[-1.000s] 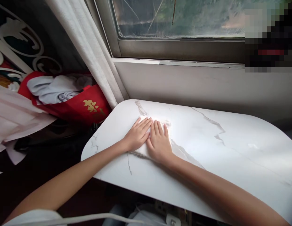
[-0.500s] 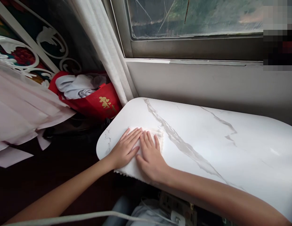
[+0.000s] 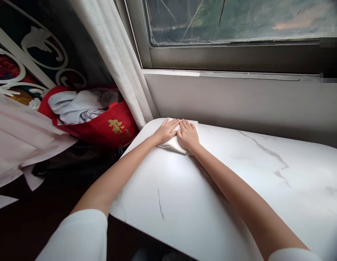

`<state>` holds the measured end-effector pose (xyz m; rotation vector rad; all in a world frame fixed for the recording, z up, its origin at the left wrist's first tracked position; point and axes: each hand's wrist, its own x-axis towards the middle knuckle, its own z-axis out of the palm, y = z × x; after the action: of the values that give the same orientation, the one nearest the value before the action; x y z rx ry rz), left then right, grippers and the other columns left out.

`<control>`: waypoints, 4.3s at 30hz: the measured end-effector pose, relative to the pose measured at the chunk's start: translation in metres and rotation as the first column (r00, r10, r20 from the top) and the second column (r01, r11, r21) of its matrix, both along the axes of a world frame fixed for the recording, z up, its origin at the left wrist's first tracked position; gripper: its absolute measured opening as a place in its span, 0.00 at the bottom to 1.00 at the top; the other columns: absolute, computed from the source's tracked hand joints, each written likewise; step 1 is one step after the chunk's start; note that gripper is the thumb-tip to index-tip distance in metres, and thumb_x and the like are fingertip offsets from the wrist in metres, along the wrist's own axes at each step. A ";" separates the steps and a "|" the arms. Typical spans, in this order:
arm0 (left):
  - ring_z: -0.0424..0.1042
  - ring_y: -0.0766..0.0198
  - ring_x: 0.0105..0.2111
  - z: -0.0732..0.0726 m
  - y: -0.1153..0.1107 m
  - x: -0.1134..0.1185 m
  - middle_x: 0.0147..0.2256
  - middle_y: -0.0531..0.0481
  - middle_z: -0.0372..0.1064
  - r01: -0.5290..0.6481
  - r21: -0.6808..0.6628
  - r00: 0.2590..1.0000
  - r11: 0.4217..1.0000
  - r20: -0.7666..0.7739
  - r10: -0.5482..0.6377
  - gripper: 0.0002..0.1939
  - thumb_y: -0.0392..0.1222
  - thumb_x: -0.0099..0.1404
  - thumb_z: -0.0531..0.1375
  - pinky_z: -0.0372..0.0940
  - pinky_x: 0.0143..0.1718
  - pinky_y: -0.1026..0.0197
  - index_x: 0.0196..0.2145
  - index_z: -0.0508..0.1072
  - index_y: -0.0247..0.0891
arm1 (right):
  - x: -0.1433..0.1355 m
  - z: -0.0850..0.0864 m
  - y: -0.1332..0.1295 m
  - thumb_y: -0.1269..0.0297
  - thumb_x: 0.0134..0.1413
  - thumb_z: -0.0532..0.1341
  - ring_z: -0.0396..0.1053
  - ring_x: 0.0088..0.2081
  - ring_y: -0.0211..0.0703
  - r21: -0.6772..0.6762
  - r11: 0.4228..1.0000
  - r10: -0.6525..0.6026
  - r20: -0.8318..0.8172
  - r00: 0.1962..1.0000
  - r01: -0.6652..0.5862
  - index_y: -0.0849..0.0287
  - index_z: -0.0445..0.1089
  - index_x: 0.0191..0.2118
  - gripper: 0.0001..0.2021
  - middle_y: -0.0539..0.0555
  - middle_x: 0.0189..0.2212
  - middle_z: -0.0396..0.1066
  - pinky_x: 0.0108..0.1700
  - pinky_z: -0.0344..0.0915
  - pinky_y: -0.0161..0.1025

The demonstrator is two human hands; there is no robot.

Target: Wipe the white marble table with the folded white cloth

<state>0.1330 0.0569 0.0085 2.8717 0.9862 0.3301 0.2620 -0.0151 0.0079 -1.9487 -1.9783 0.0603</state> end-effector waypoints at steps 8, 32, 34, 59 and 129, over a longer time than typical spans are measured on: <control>0.47 0.63 0.63 0.003 0.055 -0.013 0.63 0.43 0.49 0.009 0.009 0.999 1.000 -0.042 -0.008 0.26 0.40 0.67 0.43 0.37 0.63 0.54 0.61 0.54 0.30 | -0.017 -0.001 0.054 0.67 0.60 0.43 0.47 0.63 0.50 0.076 0.997 -0.027 -0.005 1.000 0.028 0.76 0.53 0.61 0.27 0.66 0.62 0.53 0.63 0.39 0.46; 0.45 0.54 0.63 0.008 -0.150 -0.178 0.64 0.44 0.44 0.039 0.043 0.999 0.998 -0.013 -0.038 0.29 0.41 0.70 0.42 0.41 0.62 0.44 0.66 0.39 0.39 | -0.137 0.018 -0.144 0.61 0.61 0.45 0.29 0.66 0.54 -0.029 0.917 0.378 -0.259 0.889 -0.399 0.80 0.41 0.64 0.32 0.69 0.65 0.37 0.65 0.29 0.55; 0.46 0.53 0.63 0.009 -0.166 -0.182 0.65 0.45 0.43 0.037 0.048 0.999 0.998 -0.007 -0.037 0.29 0.41 0.71 0.42 0.42 0.62 0.43 0.66 0.37 0.40 | -0.136 0.021 -0.159 0.60 0.61 0.46 0.27 0.66 0.54 -0.043 0.890 0.422 -0.295 0.857 -0.453 0.80 0.40 0.64 0.33 0.69 0.65 0.35 0.65 0.28 0.57; 0.48 0.61 0.62 -0.004 0.050 -0.011 0.63 0.46 0.50 -0.063 0.014 0.997 0.998 -0.047 0.064 0.27 0.40 0.66 0.44 0.39 0.63 0.50 0.61 0.55 0.36 | -0.016 -0.001 0.039 0.66 0.61 0.43 0.43 0.65 0.48 0.045 0.999 0.016 -0.065 0.998 -0.013 0.75 0.48 0.63 0.27 0.64 0.64 0.48 0.64 0.35 0.47; 0.43 0.58 0.64 0.000 -0.198 0.090 0.64 0.42 0.46 0.078 0.052 0.997 0.996 0.015 -0.079 0.26 0.38 0.68 0.42 0.34 0.64 0.48 0.62 0.52 0.29 | 0.080 0.002 -0.200 0.64 0.62 0.41 0.39 0.66 0.49 -0.023 0.996 -0.082 0.144 0.986 0.086 0.74 0.47 0.64 0.28 0.63 0.65 0.44 0.65 0.36 0.51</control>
<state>0.2233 -0.1410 0.0087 2.9388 0.8717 0.3780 0.3422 -0.2148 0.0099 -2.1063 -1.9898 -0.0745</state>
